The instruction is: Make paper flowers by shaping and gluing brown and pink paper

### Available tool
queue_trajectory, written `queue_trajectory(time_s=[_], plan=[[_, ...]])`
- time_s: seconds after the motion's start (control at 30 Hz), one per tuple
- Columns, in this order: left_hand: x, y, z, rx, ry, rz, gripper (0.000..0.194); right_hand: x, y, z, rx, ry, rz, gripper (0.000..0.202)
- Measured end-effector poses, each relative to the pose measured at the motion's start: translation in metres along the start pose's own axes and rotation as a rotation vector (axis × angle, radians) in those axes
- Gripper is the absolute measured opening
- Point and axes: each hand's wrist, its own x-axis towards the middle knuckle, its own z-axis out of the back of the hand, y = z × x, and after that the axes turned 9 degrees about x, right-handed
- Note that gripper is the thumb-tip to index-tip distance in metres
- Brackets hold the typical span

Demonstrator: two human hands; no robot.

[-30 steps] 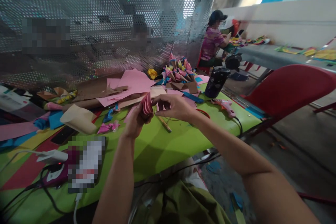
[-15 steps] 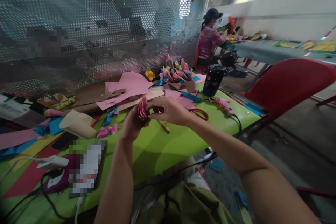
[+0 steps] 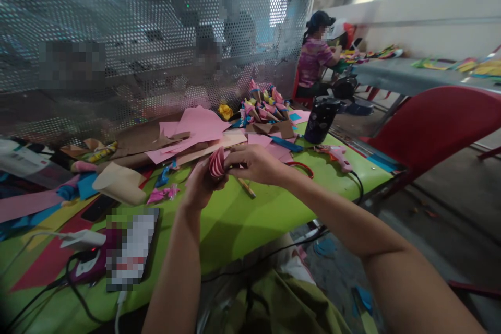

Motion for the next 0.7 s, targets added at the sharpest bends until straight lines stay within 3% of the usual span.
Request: queue_trajectory(time_s=[0.13, 0.37, 0.57, 0.7], plan=[[0.001, 0.002, 0.001, 0.009, -0.023, -0.007, 0.035, -0.003, -0.003, -0.003, 0.03, -0.047, -0.005, 0.011], [0.007, 0.007, 0.003, 0.047, 0.012, -0.072, 0.035, -0.012, -0.003, -0.013, 0.188, -0.291, -0.147, 0.022], [0.009, 0.009, 0.004, 0.059, -0.003, -0.131, 0.039, -0.013, 0.0, -0.015, 0.13, -0.454, -0.14, 0.014], [0.012, 0.014, 0.006, 0.107, -0.012, -0.166, 0.043, -0.012, 0.003, -0.019, 0.068, -0.473, -0.106, 0.012]])
